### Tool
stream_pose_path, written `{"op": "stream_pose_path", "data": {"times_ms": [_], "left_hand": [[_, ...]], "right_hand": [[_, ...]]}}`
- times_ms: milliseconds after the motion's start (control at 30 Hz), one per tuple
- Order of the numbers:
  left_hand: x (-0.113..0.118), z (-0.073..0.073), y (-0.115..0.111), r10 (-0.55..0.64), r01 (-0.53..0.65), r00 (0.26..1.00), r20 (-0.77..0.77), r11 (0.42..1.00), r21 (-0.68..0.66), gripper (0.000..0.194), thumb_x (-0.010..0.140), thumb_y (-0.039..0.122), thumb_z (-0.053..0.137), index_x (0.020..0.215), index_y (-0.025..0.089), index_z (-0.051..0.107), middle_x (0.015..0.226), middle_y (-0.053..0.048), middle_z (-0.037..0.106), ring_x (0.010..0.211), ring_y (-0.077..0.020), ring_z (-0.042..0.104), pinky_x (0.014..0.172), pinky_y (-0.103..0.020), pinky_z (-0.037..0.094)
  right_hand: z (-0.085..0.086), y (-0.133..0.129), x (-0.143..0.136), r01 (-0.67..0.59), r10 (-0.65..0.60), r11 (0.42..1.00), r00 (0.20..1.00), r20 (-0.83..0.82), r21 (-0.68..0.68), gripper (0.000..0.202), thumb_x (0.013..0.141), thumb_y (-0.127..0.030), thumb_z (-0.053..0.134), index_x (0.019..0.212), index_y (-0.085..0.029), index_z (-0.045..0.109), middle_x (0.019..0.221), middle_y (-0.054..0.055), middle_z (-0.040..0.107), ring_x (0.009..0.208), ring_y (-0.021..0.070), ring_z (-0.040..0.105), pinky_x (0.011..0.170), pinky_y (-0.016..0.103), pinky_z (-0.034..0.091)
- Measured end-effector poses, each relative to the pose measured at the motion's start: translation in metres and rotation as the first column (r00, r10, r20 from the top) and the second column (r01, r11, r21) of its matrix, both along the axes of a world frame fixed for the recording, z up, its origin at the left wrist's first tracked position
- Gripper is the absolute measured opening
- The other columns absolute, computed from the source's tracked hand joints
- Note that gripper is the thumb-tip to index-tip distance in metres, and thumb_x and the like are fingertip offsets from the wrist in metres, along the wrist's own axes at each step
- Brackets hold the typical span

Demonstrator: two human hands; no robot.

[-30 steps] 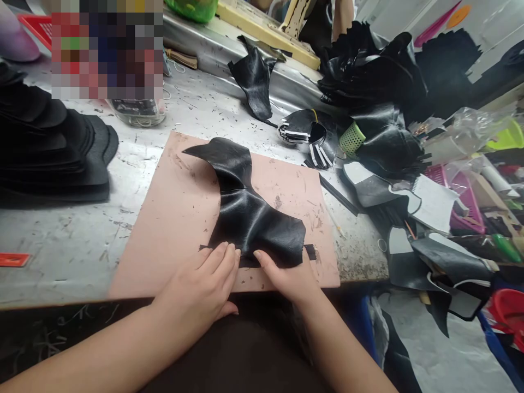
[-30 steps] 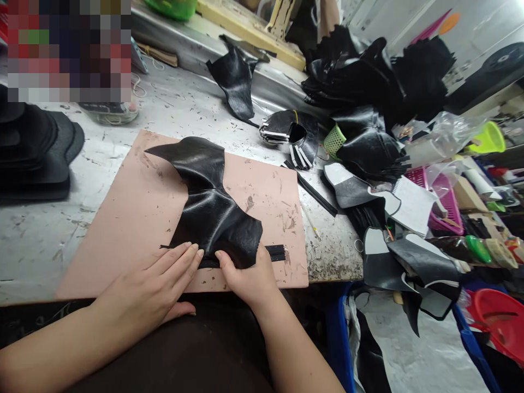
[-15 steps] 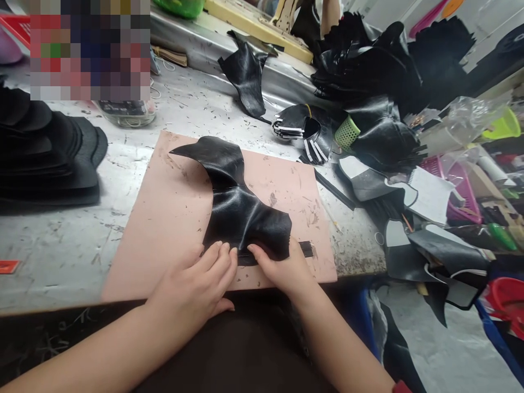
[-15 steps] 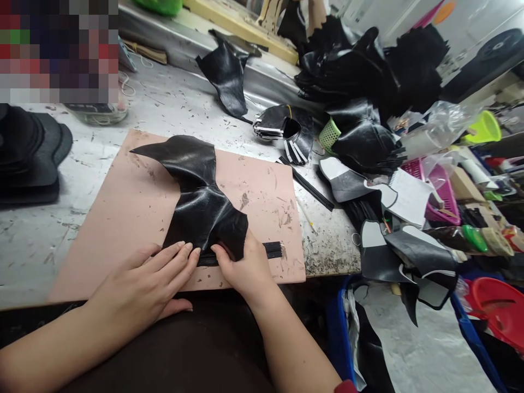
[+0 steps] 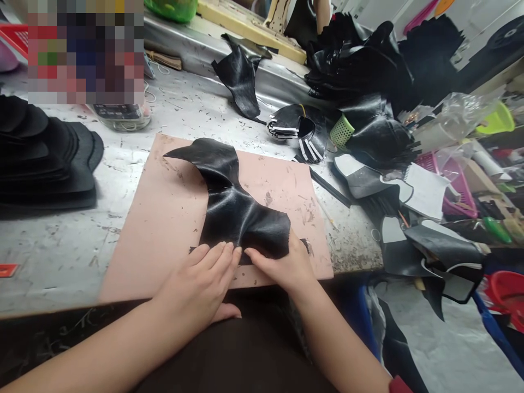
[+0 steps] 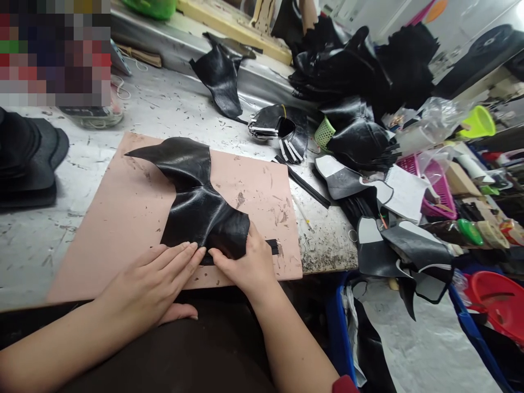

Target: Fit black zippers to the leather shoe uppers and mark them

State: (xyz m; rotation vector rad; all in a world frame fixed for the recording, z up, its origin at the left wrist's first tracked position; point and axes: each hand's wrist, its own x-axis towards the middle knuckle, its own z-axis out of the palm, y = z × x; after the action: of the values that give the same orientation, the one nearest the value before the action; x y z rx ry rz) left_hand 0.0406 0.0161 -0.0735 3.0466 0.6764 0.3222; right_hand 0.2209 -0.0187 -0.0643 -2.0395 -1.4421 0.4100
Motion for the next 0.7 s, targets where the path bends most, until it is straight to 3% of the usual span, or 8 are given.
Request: {"op": "stream_pose_path", "data": {"times_ms": [133, 333, 433, 467, 500, 600, 633, 700], "left_hand": [[0.003, -0.001, 0.005, -0.004, 0.003, 1.0, -0.023, 0.999, -0.036, 0.07, 0.068, 0.058, 0.062, 0.119, 0.011, 0.055, 0.111, -0.015, 0.063, 0.103, -0.0296, 0.054, 0.087, -0.039, 0.038], [-0.001, 0.006, -0.003, 0.123, -0.118, 0.985, 0.123, 0.992, -0.044, 0.049, 0.068, 0.041, 0.069, 0.112, 0.02, 0.06, 0.121, -0.012, 0.058, 0.109, -0.0312, 0.05, 0.088, -0.042, 0.038], [-0.01, 0.011, -0.019, 0.229, -0.121, 0.916, 0.33, 0.941, -0.317, 0.017, 0.08, 0.027, 0.057, 0.093, 0.02, 0.065, 0.097, -0.008, 0.066, 0.09, -0.0224, 0.059, 0.079, -0.035, 0.044], [-0.012, 0.013, -0.023, 0.298, -0.091, 0.895, 0.333, 0.851, -0.518, 0.013, 0.081, 0.025, 0.055, 0.087, 0.02, 0.065, 0.086, -0.006, 0.066, 0.078, -0.0185, 0.06, 0.071, -0.031, 0.047], [-0.014, 0.016, -0.026, 0.397, -0.064, 0.869, 0.296, 0.683, -0.727, 0.013, 0.081, 0.025, 0.054, 0.084, 0.019, 0.065, 0.079, -0.004, 0.066, 0.069, -0.0158, 0.059, 0.063, -0.028, 0.048], [-0.013, 0.024, -0.027, 0.719, 0.094, 0.69, 0.084, 0.026, -0.995, 0.021, 0.079, 0.032, 0.057, 0.092, 0.018, 0.064, 0.085, -0.005, 0.068, 0.072, -0.0161, 0.062, 0.062, -0.026, 0.051], [-0.012, 0.026, -0.026, 0.8, 0.188, 0.599, 0.038, -0.094, -0.978, 0.022, 0.078, 0.033, 0.059, 0.094, 0.017, 0.064, 0.09, -0.006, 0.068, 0.079, -0.0171, 0.063, 0.068, -0.027, 0.051], [-0.009, 0.03, -0.024, 0.893, 0.344, 0.451, -0.002, -0.176, -0.922, 0.021, 0.077, 0.032, 0.061, 0.093, 0.018, 0.065, 0.096, -0.006, 0.068, 0.089, -0.0174, 0.062, 0.076, -0.027, 0.05]], "right_hand": [[0.01, -0.004, 0.016, -0.078, 0.076, 0.997, 0.982, -0.171, -0.003, 0.026, 0.069, -0.03, 0.062, 0.092, -0.02, 0.062, 0.092, 0.005, 0.065, 0.087, 0.023, 0.062, 0.078, 0.036, 0.051], [0.023, -0.001, 0.022, -0.302, 0.218, 0.944, 0.876, -0.43, -0.136, 0.031, 0.071, -0.027, 0.063, 0.101, -0.017, 0.063, 0.098, 0.006, 0.068, 0.094, 0.0237, 0.062, 0.083, 0.037, 0.05], [0.024, -0.001, 0.009, -0.245, 0.224, 0.969, 0.8, -0.557, 0.039, 0.031, 0.072, -0.025, 0.062, 0.102, -0.018, 0.061, 0.102, 0.005, 0.067, 0.098, 0.0226, 0.062, 0.086, 0.037, 0.049], [0.025, -0.002, 0.002, -0.222, 0.227, 0.971, 0.747, -0.625, 0.087, 0.029, 0.072, -0.026, 0.062, 0.1, -0.019, 0.062, 0.1, 0.005, 0.068, 0.096, 0.0221, 0.063, 0.085, 0.037, 0.05], [0.024, -0.003, -0.004, -0.199, 0.226, 0.973, 0.688, -0.69, 0.12, 0.026, 0.072, -0.027, 0.062, 0.097, -0.019, 0.062, 0.098, 0.004, 0.069, 0.094, 0.0217, 0.064, 0.084, 0.036, 0.051], [0.022, -0.009, -0.021, -0.146, 0.201, 0.979, 0.558, -0.805, 0.142, 0.024, 0.072, -0.029, 0.063, 0.093, -0.017, 0.063, 0.094, 0.005, 0.07, 0.09, 0.022, 0.065, 0.082, 0.036, 0.053], [0.021, -0.011, -0.025, -0.133, 0.19, 0.981, 0.546, -0.816, 0.139, 0.024, 0.071, -0.028, 0.063, 0.093, -0.017, 0.064, 0.094, 0.005, 0.07, 0.09, 0.0222, 0.065, 0.082, 0.036, 0.053], [0.02, -0.014, -0.032, -0.121, 0.175, 0.984, 0.552, -0.815, 0.13, 0.023, 0.07, -0.026, 0.064, 0.092, -0.017, 0.064, 0.094, 0.005, 0.07, 0.09, 0.022, 0.066, 0.082, 0.035, 0.053]]}}
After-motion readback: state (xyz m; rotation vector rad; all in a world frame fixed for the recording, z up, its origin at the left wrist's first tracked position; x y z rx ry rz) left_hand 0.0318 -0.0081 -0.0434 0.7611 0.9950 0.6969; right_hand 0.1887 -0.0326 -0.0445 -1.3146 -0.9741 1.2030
